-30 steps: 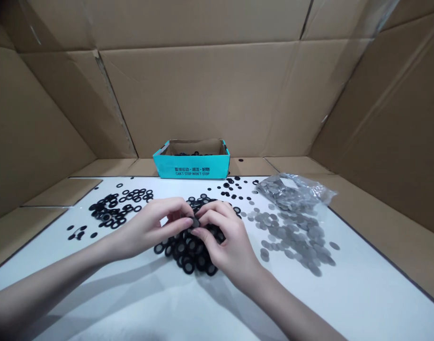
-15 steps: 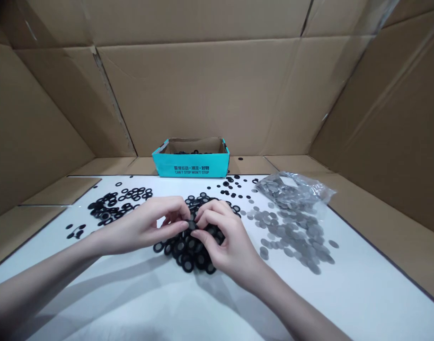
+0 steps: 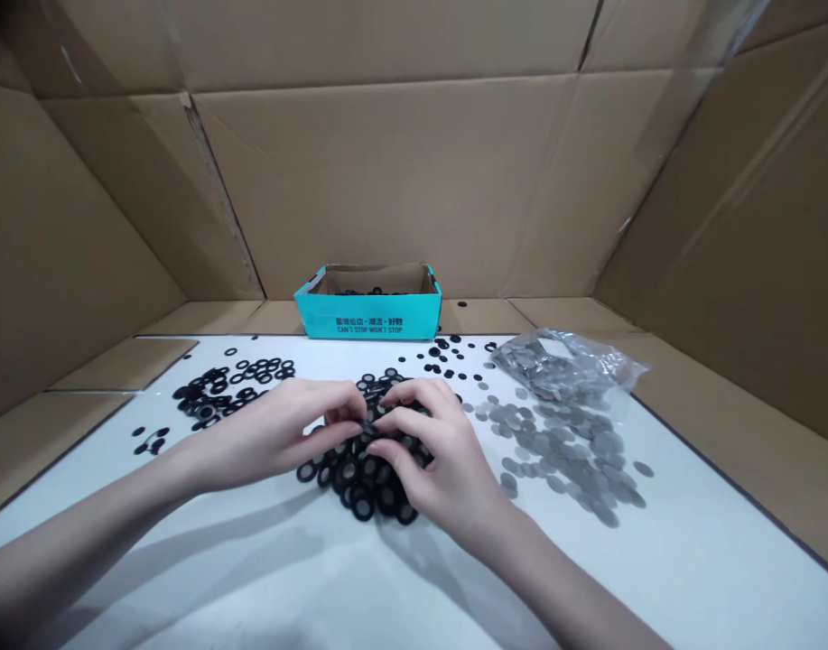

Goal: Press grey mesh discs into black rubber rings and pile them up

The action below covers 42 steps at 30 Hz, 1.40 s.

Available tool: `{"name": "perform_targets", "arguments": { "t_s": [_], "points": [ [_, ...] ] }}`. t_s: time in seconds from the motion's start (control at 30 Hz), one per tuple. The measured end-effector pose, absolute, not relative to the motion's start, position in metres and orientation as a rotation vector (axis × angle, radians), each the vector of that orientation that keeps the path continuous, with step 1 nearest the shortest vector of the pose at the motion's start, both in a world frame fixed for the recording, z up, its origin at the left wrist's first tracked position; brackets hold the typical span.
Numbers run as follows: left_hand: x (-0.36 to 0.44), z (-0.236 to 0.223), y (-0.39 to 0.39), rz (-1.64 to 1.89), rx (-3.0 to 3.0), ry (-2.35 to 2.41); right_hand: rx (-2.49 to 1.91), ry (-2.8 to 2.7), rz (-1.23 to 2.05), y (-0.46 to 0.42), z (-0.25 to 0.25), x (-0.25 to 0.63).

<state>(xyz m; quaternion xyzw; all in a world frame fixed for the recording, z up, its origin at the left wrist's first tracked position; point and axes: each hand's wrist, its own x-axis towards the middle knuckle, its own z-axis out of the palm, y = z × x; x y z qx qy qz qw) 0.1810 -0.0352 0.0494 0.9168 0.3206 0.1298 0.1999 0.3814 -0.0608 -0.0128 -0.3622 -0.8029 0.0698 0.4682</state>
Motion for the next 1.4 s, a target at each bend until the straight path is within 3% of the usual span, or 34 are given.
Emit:
{"name": "perform_targets", "arguments": {
  "t_s": [0.2,0.47,0.8,1.13,1.4],
  "points": [
    [0.183,0.048,-0.038,0.381,2.549,0.850,-0.897,-1.955,0.110,-0.061,-0.014,0.381],
    [0.190,0.034,-0.036,0.486,2.595,0.850,-0.908,-1.931,0.357,-0.060,-0.016,0.379],
    [0.187,0.031,-0.035,0.395,2.673,0.915,-0.884,-1.915,0.343,-0.063,-0.014,0.376],
    [0.186,0.032,-0.030,0.569,2.500,0.860,-0.912,-1.936,0.058,-0.060,-0.014,0.382],
    [0.189,0.033,-0.035,0.539,2.510,0.871,-0.903,-1.955,0.211,-0.061,-0.010,0.381]
  ]
}}
